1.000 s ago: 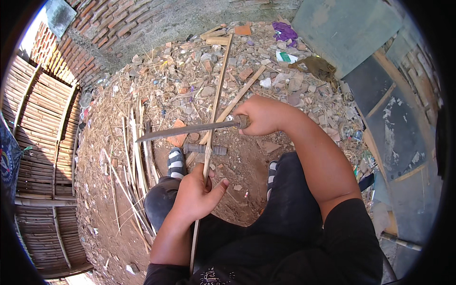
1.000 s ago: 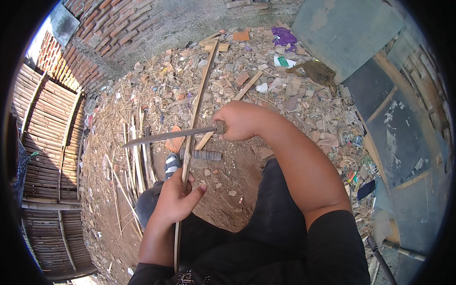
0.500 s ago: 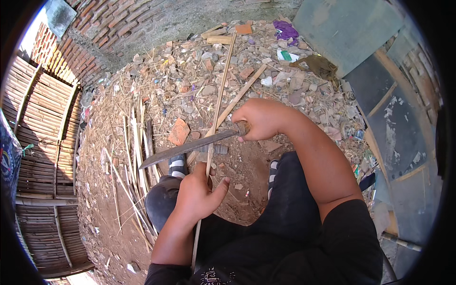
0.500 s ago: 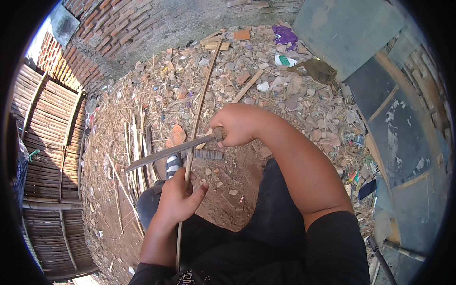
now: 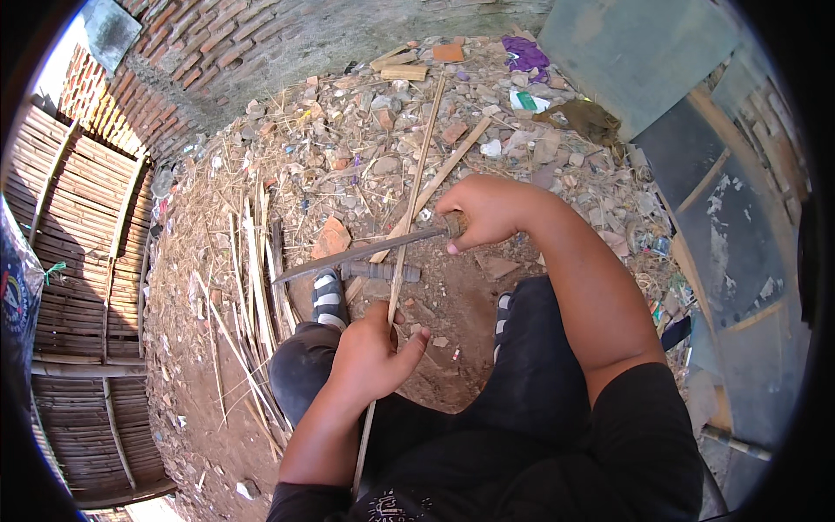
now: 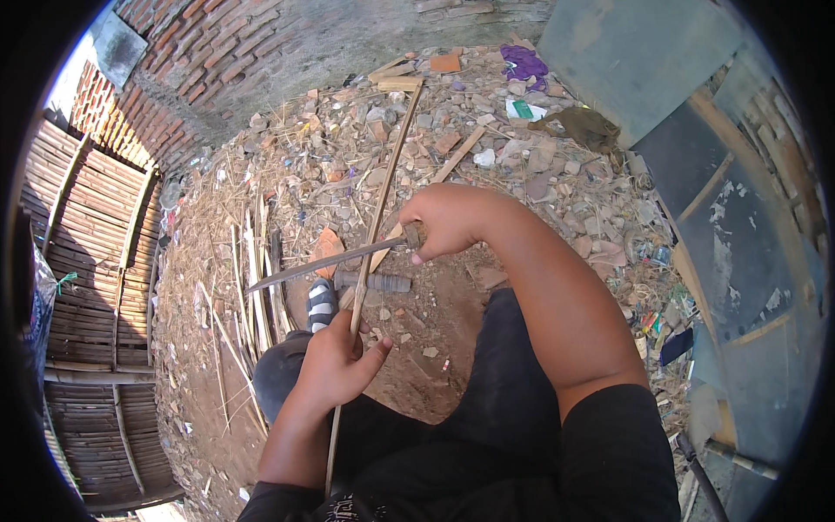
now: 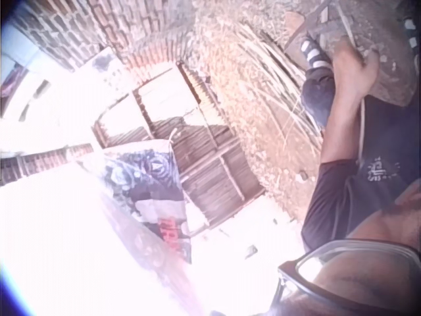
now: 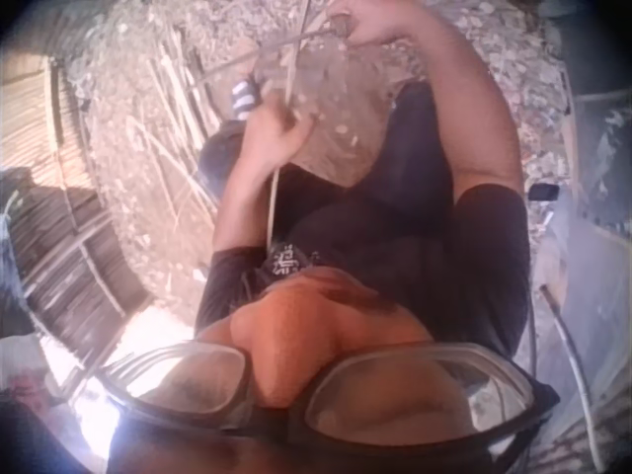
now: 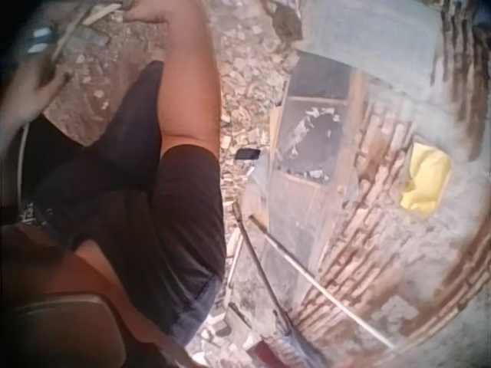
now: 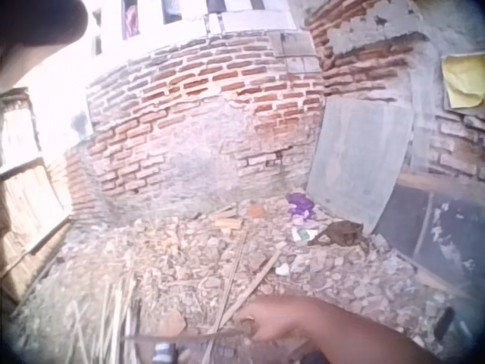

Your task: The person thins a piece of bamboo by running the blade of a machete along its length while holding it between their hands.

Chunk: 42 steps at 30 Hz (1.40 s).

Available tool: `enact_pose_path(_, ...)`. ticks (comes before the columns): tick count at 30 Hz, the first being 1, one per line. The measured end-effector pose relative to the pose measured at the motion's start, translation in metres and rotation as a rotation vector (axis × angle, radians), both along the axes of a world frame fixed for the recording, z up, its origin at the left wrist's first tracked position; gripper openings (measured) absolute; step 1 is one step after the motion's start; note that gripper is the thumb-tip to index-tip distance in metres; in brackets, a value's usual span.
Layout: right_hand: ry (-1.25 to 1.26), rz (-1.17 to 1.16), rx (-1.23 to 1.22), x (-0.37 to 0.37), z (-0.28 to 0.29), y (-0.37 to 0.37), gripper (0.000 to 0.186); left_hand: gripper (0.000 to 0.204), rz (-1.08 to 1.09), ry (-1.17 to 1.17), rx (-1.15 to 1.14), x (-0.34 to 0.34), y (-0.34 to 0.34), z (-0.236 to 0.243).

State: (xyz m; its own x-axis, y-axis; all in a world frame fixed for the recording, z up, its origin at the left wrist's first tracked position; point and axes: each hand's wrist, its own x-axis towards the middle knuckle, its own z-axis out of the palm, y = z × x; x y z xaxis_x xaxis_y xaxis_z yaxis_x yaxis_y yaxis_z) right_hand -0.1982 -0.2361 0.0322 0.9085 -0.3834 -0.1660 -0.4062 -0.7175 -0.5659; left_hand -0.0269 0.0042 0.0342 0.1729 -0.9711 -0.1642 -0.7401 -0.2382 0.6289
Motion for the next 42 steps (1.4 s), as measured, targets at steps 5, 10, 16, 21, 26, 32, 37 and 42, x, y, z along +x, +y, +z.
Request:
enact_pose_path(5,0.009,-0.371,-0.058,-0.018,-0.023,-0.038,0.048,0.040,-0.030,-0.035,0.000,0.000,-0.002,-0.004)
enact_pose_path(10,-0.034,-0.237,-0.054,-0.009,-0.020,-0.013,0.049,0.041,-0.033,-0.017,0.001,-0.001,-0.002,0.000)
enact_pose_path(16,0.000,-0.205,0.044,-0.011,-0.008,-0.023,0.049,0.040,-0.008,0.013,0.017,0.001,0.000,0.003)
enact_pose_path(21,-0.058,-0.324,0.035,-0.011,-0.021,-0.027,0.048,0.039,-0.021,0.012,-0.011,0.003,-0.002,0.001)
enact_pose_path(26,0.031,-0.022,-0.016,0.005,0.004,0.006,0.047,0.040,0.017,0.055,0.010,0.004,0.002,0.005)
enact_pose_path(32,-0.008,-0.397,-0.031,-0.019,-0.015,-0.030,0.047,0.041,-0.003,0.050,0.016,0.003,0.001,0.005)
enact_pose_path(37,-0.044,-0.269,-0.071,-0.007,-0.017,-0.013,0.046,0.041,-0.022,0.028,0.012,0.003,0.001,0.003)
enact_pose_path(42,0.022,-0.081,0.031,-0.002,0.005,-0.005,0.050,0.043,-0.041,0.039,-0.001,0.003,0.003,0.005)
